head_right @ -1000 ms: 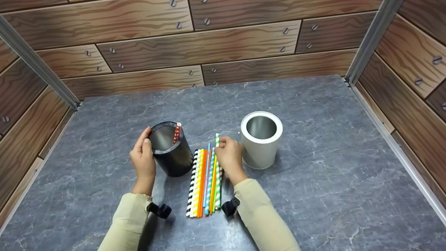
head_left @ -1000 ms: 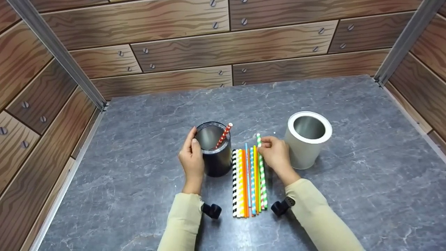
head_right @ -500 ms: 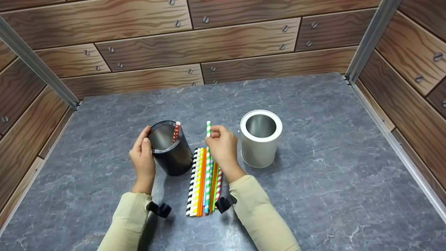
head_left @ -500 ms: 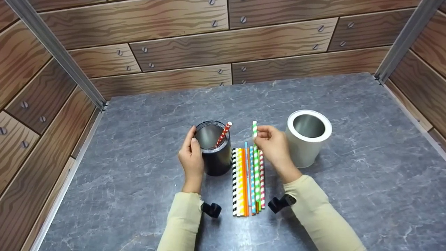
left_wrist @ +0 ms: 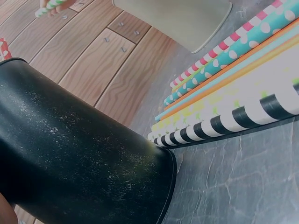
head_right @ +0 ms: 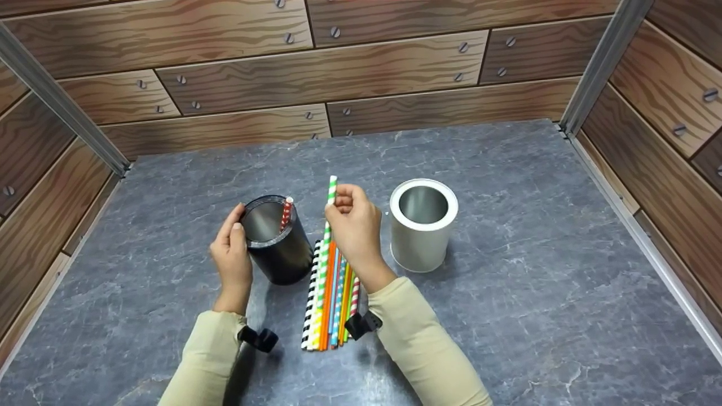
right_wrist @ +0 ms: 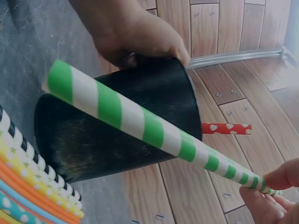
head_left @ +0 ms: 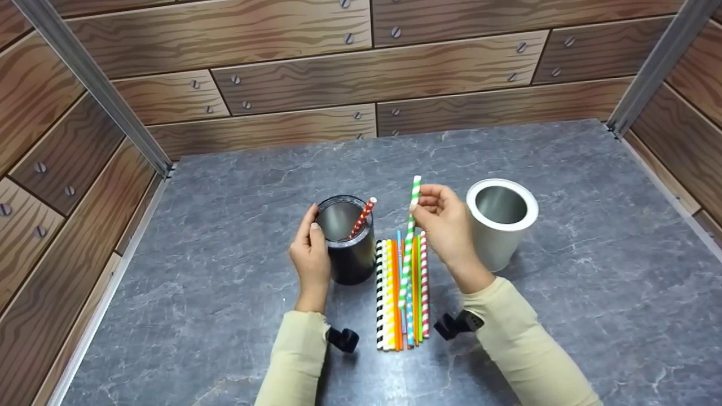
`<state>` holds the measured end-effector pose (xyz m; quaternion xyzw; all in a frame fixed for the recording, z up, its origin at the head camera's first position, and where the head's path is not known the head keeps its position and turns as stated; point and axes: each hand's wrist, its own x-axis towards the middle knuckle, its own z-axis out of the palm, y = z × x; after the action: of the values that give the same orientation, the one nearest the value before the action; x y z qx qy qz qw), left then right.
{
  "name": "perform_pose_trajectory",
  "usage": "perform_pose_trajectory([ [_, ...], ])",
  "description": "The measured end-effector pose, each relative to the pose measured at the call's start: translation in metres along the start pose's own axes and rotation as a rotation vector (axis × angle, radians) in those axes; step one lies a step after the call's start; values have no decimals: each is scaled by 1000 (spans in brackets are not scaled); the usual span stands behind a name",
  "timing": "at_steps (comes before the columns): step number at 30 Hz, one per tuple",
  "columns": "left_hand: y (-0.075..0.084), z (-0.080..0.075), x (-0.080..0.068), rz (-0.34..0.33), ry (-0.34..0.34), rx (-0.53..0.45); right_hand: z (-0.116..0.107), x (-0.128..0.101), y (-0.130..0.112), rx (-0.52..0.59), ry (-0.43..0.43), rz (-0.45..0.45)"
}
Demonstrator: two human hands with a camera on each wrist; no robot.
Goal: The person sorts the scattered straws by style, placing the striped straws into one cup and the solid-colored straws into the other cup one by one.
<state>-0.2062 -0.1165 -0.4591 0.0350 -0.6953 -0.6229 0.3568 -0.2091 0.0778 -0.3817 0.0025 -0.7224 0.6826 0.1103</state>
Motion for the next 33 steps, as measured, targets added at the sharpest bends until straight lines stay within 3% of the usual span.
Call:
perform_pose_trajectory([
  [9, 0, 0, 0, 5, -9, 5, -3, -4, -16, 54, 59, -188],
  [19, -1, 1, 0, 10, -1, 7, -4, -14, -35, 103, 136, -491],
  [25, 0, 1, -1, 15, -4, 4, -5, -22, -47, 181, 126, -543],
  [33, 0, 1, -1, 7, -3, -20, -2, -26, -50, 382, 85, -570],
])
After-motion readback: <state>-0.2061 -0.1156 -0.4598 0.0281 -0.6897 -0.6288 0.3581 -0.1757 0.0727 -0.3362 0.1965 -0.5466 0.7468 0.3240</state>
